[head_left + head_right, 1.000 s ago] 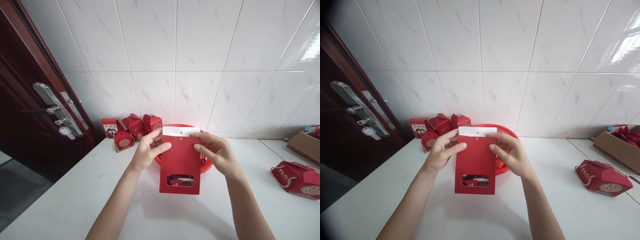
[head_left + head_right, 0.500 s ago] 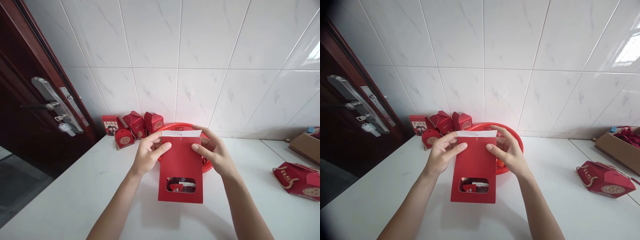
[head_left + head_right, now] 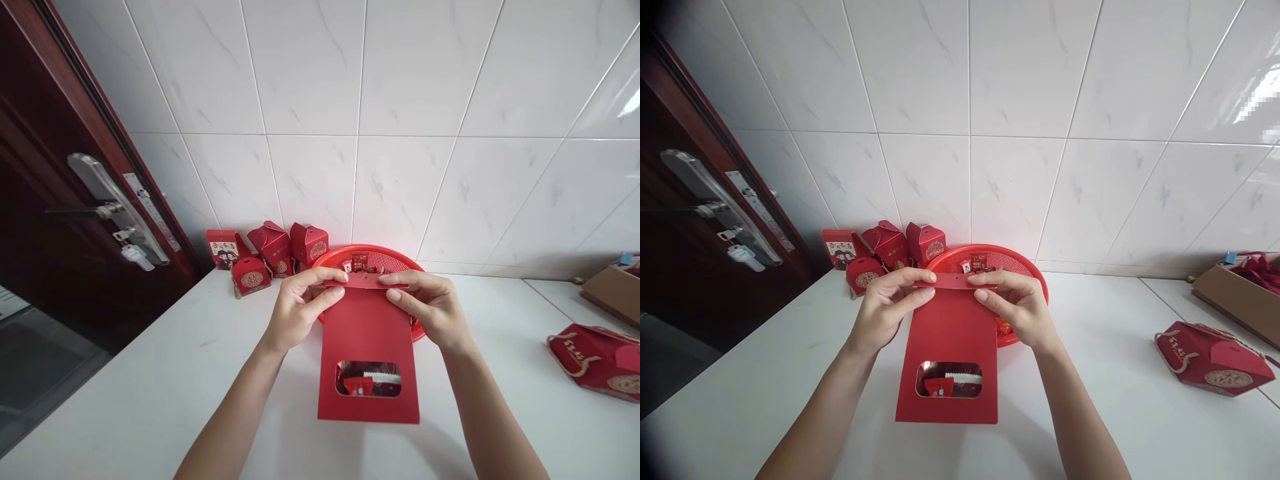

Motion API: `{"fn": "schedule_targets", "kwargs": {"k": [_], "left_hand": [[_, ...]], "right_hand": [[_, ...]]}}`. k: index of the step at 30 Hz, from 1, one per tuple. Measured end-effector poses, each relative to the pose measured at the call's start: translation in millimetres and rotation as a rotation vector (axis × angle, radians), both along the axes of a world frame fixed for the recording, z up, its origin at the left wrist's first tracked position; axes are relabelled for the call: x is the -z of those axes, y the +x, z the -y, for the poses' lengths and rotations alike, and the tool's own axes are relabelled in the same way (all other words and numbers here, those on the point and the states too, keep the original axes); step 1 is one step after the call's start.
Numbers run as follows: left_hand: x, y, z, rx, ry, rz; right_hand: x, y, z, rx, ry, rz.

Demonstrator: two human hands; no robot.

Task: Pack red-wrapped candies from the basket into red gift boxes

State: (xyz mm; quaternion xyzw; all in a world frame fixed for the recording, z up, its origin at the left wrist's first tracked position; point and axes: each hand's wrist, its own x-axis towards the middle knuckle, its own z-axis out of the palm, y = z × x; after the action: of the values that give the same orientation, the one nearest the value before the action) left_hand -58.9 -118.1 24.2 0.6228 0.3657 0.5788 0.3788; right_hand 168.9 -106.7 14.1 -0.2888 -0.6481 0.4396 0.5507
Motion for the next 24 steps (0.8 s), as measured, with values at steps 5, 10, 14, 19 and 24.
{"fn": "schedule_targets", "kwargs": {"k": [5,10,14,19,24], "left_hand": [[2.3,-1.3,-0.8,-0.038,0.02,-0.019],[-0.2,-2.2,-0.1,-0.006,0.001,-0.002],[-1.5,-2.3,0.0,0.069,-0.006,0.026],[2.4,3.0,-1.2,-0.011,-0.012,0.04],[6.0,6.9,0.4,-0.06,0.014,0.0]], "right_hand": [[-1.2,0.6,-1.5,0.002,0.013,-0.002],[-0.1,-1.6,-2.4,0.032,0.023,-0.022],[1.9,-3.5,-2.2,0.058,0.021,-0.036],[0.8,-1.6,-1.4,0.045,0.026,-0.014],[-4.5,-0.2,0.3,-0.042,-0.064,0.058]]}}
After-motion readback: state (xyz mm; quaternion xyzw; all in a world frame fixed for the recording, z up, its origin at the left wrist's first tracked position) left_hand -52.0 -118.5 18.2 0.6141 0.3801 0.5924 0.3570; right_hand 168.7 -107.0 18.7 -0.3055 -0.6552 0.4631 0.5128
